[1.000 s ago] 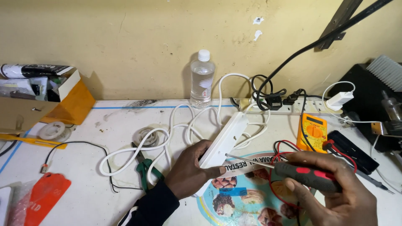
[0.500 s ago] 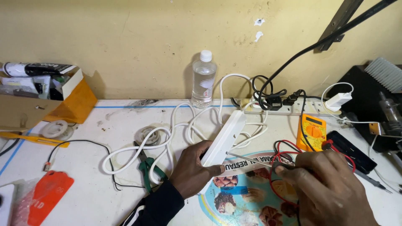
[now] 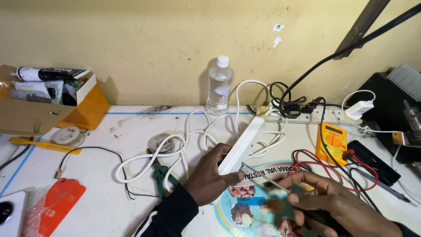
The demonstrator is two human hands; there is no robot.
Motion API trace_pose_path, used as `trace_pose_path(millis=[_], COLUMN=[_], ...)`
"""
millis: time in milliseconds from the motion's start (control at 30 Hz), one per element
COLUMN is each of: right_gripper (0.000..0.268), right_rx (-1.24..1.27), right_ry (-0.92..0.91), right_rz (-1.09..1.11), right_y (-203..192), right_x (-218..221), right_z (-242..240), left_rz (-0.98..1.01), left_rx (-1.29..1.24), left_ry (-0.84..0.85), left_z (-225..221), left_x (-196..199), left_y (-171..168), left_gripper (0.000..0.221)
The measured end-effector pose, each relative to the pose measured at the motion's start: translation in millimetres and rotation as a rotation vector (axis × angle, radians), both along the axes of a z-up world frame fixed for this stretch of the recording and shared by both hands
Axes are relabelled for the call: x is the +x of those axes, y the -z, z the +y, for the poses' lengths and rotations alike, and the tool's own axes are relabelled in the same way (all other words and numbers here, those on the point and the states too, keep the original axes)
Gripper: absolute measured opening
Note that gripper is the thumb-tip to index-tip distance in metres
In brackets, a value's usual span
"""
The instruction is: A person is working on a cluttered workbench, handling a smartphone and using a screwdriver to disassemble or repair a power strip.
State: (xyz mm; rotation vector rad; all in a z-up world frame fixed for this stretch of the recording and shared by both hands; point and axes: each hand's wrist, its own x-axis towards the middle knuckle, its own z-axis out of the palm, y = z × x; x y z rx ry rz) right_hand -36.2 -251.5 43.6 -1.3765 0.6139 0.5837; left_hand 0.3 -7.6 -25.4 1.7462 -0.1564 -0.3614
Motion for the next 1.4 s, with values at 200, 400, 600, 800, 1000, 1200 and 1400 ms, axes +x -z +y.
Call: trace_pose_path(millis=[200,400,600,800,1000,1200,1400], right_gripper=[0.027,0.058,0.015,0.033,0.044,0.037,0.035], right_rx=[-0.71,-1.728,-0.774,-1.881,-1.213,-0.98,-0.814], right_ry=[-0.524,-1.172,-0.575,-1.15,-0.652,-0.173,-0.243], right_rz=[-0.234,-1.13,-0.308,-1.684,-1.339,-1.237,-0.546], right_y=[2,34,-26,30,2,10,3], right_x=[14,10,18,26,19,6,21], right_z=[-9,-38,1,-37,-27,-21,-38], left_rz=[-0.065,-0.063,-0.05,-0.088,0.056,0.164,0.075], left_rx=[0.115,0.181,-0.004,-0.033,-0.113,-0.112,-0.103], left_ry=[-0.049,0.008,0.049,0.062,-0.002,-0.028,-0.015], left_z=[-2,-1,-3,-3,-5,-8,-8], left_x=[3,1,-4,-4,0,-1,-2], left_y=[2,1,-3,-3,-1,-6,-3], left_gripper=[0.043,0.052,0.067,0.073,0.06,0.068,0.072])
